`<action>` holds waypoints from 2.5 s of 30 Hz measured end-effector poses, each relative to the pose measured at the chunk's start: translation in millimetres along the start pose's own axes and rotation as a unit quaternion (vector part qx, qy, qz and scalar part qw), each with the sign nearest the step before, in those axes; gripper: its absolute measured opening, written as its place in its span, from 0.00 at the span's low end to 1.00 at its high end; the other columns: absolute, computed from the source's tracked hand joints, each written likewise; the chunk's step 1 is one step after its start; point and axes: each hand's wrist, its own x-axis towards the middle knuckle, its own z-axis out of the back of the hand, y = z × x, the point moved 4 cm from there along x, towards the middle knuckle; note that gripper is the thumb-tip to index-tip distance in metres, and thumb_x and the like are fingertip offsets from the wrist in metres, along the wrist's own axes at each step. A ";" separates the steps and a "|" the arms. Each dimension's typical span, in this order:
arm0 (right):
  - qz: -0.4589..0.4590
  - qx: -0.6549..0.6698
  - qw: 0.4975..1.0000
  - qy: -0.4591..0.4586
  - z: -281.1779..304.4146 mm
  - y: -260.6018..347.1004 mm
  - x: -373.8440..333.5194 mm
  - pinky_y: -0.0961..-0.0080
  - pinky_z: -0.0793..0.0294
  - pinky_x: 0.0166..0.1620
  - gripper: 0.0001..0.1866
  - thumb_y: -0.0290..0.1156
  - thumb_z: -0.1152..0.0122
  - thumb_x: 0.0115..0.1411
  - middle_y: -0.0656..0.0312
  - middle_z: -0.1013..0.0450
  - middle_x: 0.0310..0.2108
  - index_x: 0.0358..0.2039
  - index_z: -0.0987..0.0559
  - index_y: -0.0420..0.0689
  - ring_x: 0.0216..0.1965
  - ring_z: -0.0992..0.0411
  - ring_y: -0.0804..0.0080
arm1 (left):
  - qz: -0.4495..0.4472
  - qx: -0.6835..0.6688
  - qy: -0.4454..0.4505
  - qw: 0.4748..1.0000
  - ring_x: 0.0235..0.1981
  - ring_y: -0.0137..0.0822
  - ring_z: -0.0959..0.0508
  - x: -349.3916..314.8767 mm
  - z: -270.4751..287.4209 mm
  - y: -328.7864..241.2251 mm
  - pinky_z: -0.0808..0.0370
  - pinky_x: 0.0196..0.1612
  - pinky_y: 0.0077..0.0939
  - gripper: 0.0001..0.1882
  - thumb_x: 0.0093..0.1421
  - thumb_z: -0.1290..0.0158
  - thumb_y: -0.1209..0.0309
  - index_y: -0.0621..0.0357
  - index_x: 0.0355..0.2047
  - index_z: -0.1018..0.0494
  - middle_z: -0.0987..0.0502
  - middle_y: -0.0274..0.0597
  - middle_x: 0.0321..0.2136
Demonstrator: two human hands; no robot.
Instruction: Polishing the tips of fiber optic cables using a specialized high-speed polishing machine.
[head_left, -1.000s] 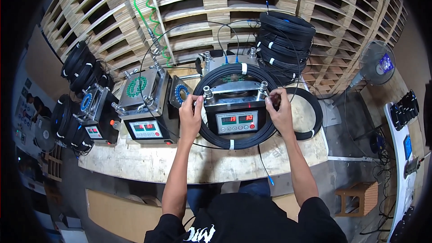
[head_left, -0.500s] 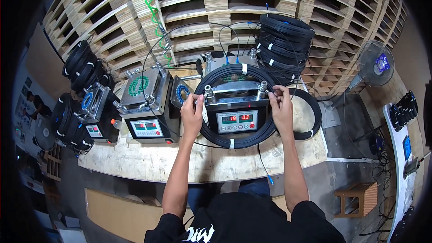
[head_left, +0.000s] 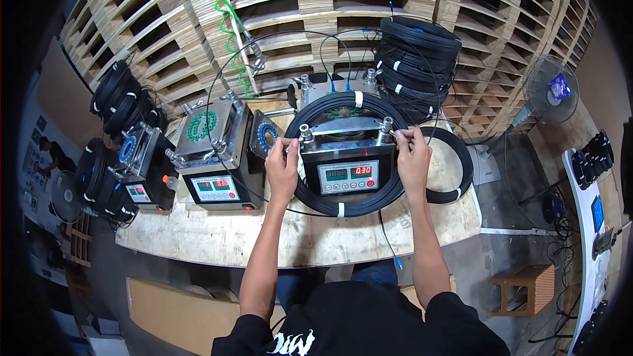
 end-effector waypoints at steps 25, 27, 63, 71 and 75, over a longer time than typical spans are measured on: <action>0.067 -0.320 0.943 0.055 -33.6 -43.3 -105.7 0.56 0.40 0.50 0.53 0.34 0.24 0.49 0.57 0.42 0.42 0.72 0.44 0.65 0.46 0.37 0.59 | -0.073 0.034 -0.037 0.996 0.33 0.47 0.25 -2.0 -2.6 -4.1 0.31 0.38 0.37 0.13 0.69 0.49 0.66 0.66 0.34 0.26 0.24 0.50 0.30; 0.061 -0.323 0.943 0.052 -36.4 -40.2 -106.9 0.55 0.41 0.50 0.53 0.34 0.24 0.49 0.57 0.42 0.42 0.72 0.44 0.66 0.46 0.38 0.59 | -0.057 0.007 -0.033 0.998 0.33 0.47 0.26 -1.7 -4.3 -1.2 0.31 0.38 0.37 0.13 0.69 0.49 0.66 0.65 0.34 0.26 0.24 0.50 0.30; -0.240 0.152 0.954 -0.097 -13.8 -118.0 -108.2 0.67 0.44 0.65 0.35 0.52 0.62 0.74 0.40 0.35 0.61 0.63 0.36 0.29 0.62 0.36 0.51 | 0.329 -0.271 -0.052 0.903 0.47 0.30 0.27 -136.2 -22.0 40.5 0.31 0.50 0.28 0.29 0.73 0.58 0.49 0.59 0.63 0.38 0.27 0.39 0.49; -0.148 0.123 0.975 -0.110 -0.3 -101.9 -66.5 0.68 0.48 0.69 0.32 0.47 0.64 0.76 0.41 0.38 0.65 0.66 0.39 0.30 0.68 0.41 0.52 | 0.190 -0.329 -0.207 0.902 0.50 0.37 0.26 -88.8 18.0 35.0 0.28 0.54 0.34 0.29 0.76 0.63 0.55 0.59 0.69 0.49 0.31 0.47 0.50; -0.102 0.142 0.982 -0.073 3.1 -94.6 -42.6 0.69 0.51 0.70 0.30 0.44 0.66 0.76 0.45 0.39 0.67 0.67 0.38 0.34 0.70 0.44 0.56 | 0.130 -0.298 -0.176 0.929 0.46 0.36 0.23 -76.4 25.0 21.7 0.25 0.51 0.30 0.26 0.77 0.66 0.62 0.58 0.70 0.50 0.29 0.46 0.45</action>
